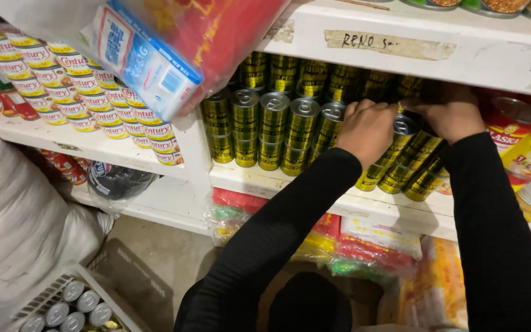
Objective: Stocking and arranging canned goods from a floor crate onto retail shelves.
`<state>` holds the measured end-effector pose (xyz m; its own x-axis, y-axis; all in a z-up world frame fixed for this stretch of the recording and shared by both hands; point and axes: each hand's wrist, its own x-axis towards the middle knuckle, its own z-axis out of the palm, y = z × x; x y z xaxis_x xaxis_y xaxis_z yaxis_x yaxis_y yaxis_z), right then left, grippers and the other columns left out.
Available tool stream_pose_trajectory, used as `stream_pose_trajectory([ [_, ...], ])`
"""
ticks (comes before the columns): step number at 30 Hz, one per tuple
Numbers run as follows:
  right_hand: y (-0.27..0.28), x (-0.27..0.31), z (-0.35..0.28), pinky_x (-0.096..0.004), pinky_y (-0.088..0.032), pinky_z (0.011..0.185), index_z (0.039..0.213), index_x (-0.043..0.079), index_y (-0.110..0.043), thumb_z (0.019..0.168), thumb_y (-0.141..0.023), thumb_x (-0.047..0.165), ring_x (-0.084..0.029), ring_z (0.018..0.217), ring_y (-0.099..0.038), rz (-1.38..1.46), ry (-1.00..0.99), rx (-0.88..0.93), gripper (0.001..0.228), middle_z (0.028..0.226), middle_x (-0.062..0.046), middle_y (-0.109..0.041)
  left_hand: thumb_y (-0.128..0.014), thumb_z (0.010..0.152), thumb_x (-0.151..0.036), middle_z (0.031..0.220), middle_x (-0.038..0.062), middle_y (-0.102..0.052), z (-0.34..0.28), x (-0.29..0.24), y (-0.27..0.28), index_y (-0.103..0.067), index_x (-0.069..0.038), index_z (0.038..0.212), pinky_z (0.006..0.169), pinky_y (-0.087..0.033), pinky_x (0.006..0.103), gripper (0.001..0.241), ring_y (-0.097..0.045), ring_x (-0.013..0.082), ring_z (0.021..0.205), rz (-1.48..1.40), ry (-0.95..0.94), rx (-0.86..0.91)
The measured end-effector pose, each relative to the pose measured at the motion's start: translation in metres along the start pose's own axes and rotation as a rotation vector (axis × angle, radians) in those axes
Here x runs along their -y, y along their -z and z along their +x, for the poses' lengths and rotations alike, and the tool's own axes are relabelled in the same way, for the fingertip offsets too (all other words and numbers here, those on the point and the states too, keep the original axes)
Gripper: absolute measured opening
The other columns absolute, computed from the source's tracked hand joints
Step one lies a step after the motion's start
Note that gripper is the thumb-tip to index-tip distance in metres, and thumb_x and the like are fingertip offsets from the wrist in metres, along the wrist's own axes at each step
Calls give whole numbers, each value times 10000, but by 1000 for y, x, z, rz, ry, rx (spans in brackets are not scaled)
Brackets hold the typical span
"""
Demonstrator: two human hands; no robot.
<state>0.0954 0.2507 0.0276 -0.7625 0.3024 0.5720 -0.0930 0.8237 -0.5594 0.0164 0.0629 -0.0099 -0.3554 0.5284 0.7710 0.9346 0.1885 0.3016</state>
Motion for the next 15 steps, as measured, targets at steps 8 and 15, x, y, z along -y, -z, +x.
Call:
stream_pose_trajectory([
  [8,2,-1,-3,-371,-525,1008,1364,-35,-597,819,-877,120,-257,1147,-660,20,-23,-4,633,1314,-154,-686,-609,861,-113,1013,65,-737,-1,2,3,-721,-98,1070,972,-456,475,238,-644,302,1044,14,37,30],
  [15,22,6,-37,-439,-542,951,1228,-33,-699,982,-870,221,-363,1019,-697,-362,-26,-97,393,1148,-222,-728,-597,910,-125,1239,75,-714,-29,-4,29,-670,-88,1257,1082,-460,456,357,-622,280,1171,-89,-51,-120],
])
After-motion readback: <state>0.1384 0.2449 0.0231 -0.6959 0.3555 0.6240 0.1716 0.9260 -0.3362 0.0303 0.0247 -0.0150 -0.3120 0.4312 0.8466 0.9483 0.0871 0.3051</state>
